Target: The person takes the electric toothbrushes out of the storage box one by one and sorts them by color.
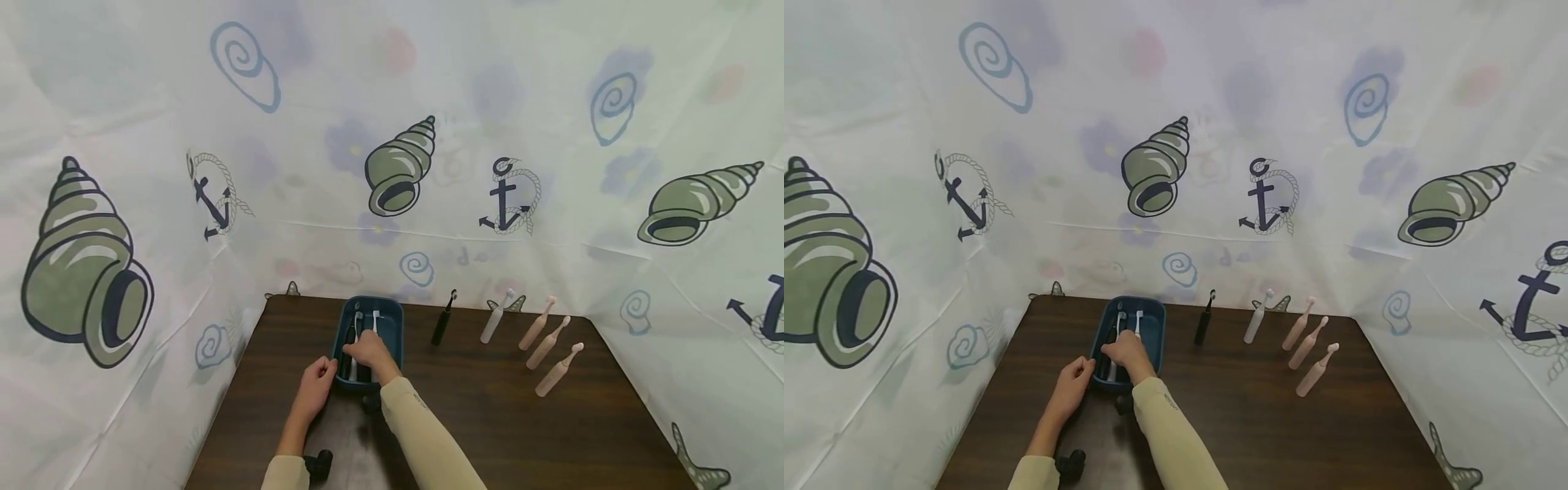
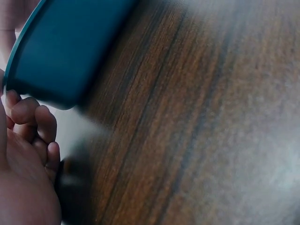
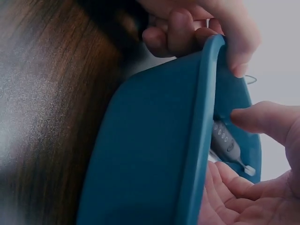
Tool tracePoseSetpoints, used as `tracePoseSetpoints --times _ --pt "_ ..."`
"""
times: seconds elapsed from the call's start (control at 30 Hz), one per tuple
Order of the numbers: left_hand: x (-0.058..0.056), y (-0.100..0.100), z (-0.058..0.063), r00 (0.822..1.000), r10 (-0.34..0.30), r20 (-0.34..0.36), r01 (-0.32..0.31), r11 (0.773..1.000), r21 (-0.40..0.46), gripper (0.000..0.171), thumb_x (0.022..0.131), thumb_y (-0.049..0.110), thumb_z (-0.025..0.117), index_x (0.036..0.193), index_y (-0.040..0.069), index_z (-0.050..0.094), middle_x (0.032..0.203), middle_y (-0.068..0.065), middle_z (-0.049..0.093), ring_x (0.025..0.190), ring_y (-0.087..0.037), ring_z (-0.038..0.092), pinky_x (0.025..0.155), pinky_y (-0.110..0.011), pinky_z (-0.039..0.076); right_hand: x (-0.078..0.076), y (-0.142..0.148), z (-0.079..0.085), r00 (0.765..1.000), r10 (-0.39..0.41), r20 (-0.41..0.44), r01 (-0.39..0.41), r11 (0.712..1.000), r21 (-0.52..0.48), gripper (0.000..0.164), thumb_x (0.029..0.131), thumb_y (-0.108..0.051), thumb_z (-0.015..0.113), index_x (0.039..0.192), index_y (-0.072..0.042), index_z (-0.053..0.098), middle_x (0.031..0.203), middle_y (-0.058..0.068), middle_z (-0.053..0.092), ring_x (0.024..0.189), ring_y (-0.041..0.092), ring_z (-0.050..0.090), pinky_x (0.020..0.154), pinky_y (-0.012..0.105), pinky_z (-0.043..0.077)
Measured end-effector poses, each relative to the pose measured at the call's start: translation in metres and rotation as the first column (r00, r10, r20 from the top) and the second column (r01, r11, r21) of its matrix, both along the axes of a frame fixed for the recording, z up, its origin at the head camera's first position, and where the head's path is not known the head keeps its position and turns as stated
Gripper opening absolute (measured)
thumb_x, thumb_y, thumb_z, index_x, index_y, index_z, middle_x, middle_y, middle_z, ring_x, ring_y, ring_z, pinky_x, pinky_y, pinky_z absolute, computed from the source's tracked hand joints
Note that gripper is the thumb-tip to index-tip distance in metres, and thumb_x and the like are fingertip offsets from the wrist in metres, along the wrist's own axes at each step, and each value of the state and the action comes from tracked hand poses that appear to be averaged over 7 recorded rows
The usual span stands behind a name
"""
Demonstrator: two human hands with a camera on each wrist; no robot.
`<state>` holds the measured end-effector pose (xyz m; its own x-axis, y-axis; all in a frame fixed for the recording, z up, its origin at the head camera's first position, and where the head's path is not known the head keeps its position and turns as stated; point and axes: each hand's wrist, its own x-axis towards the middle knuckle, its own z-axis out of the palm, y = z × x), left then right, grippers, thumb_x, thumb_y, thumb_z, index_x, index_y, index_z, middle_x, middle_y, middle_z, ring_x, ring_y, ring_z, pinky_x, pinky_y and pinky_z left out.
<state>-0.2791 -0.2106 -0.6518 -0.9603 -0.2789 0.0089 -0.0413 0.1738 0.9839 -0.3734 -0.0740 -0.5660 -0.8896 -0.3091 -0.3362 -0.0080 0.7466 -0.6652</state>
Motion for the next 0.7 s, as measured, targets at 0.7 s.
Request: tracePoseSetpoints --times 0.7 --pt "0.001 -0.001 -0.002 1.0 0.001 0.009 -0.001 1.0 0.013 0.041 0.113 0.029 0.059 0.081 0.005 0.051 0.071 0.0 0.041 0.065 -0.015 0.044 0.066 -0.027 0.038 -0.001 -0.017 -0.003 0.997 -0.072 -0.026 0.074 0.995 0.072 0.029 0.098 -0.032 0.08 0.089 -0.008 0.067 0.085 0.009 0.06 0.072 0.027 0.06 0.065 0.039 0.048"
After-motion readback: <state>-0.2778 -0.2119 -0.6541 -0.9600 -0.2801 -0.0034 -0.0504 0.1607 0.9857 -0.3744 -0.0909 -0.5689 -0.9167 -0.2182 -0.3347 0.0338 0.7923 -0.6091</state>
